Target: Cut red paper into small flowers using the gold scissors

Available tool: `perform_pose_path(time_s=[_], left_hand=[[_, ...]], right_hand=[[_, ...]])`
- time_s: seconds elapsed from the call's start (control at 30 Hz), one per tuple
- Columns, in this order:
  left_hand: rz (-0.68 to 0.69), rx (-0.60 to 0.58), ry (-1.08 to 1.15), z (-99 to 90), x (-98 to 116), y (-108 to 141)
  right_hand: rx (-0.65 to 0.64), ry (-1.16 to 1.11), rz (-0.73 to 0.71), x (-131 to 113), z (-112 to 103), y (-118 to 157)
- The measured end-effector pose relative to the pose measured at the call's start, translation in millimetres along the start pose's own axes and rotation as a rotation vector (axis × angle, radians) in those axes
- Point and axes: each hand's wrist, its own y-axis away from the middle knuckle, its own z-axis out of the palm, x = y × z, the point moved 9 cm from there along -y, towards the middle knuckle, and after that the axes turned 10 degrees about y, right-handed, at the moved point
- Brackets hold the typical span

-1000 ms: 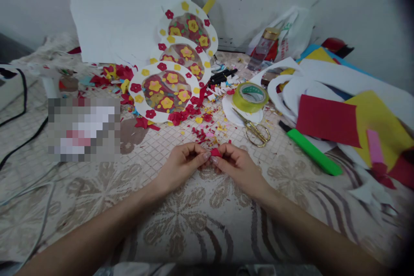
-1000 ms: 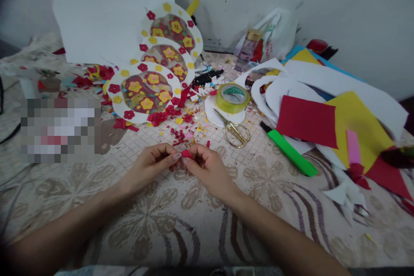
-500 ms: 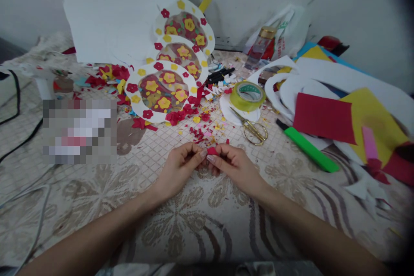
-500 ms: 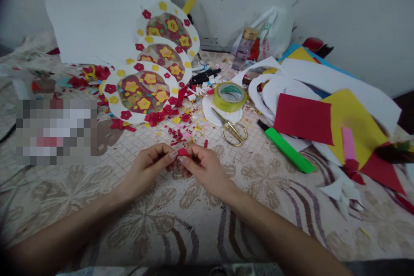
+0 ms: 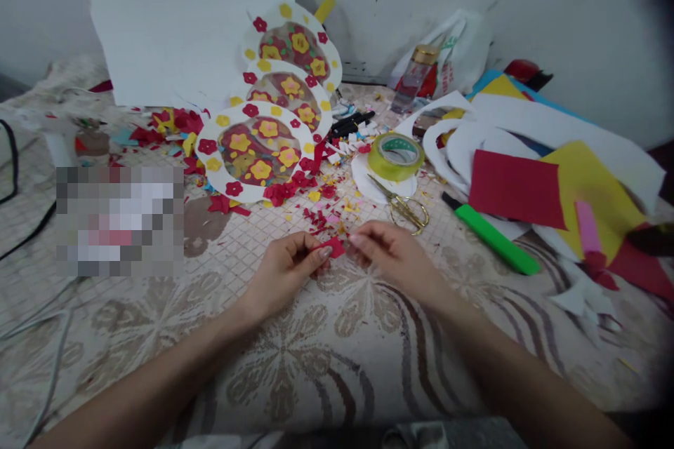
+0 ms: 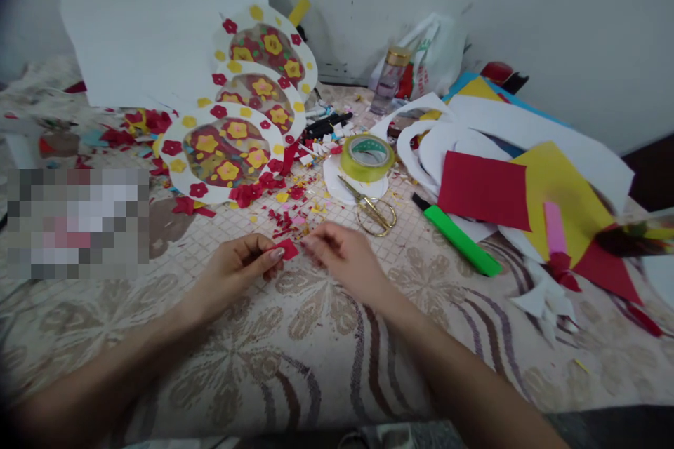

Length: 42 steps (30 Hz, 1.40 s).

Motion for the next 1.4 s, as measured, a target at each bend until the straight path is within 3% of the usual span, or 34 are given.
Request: perform_pose_path(time_s=[0.1, 0.17, 0.3, 0.4, 0.47, 0.53, 0.67, 0.77, 0.87, 1.13, 1.4], left_hand=[[-0.013, 0.005, 0.038, -2.2, -0.3, 0.4], [-0.024, 0.004, 0.073, -2.3, -1.3, 0.5], [-0.079, 0.01, 0.185, -1.4, -8.5, -0.8], [-0.152, 0.014, 0.309, -0.9, -17.2, -2.4], [-0.185, 0.009, 0.371, -0.3, -21.1, -3.3], [-0.192, -0.001, 0.405, -0.1, -22.4, -3.9], [-0.159, -0.009, 0.408, -1.5, -20.1, -4.4], [-0.112, -0.034, 0.353, -0.3, -15.3, -3.8], [-0.117, -0.085, 0.313, 5.6, -14.3, -1.8], [-0.241, -0.044, 0.495, 8.9, -23.5, -0.2], [-0.13, 0.068, 0.587, -13.7, -7.6, -3.9]], right_hand=[[0.363, 0.449, 0.009, 16.6, -65.4, -5.5], [0.422, 0.692, 0.037, 35.4, -88.7, -12.5], [0.31, 0.896, 0.051, 69.9, -96.6, -26.9], [0.322, 0.949, 0.076, 72.2, -98.0, -25.3], [0.361, 0.864, 0.107, 65.3, -99.3, -20.1], [0.338, 0.627, 0.092, 54.1, -90.4, -15.7], [0.083, 0.119, -0.052, 15.2, -35.2, -8.6], [-0.063, -0.11, -0.017, -0.6, 5.3, 0.2], [-0.111, -0.212, 0.038, -2.3, 26.2, 5.9], [-0.113, -0.321, 0.07, 4.7, 29.0, 5.0], [-0.222, -0.143, -0.071, -11.1, 39.0, 19.9]])
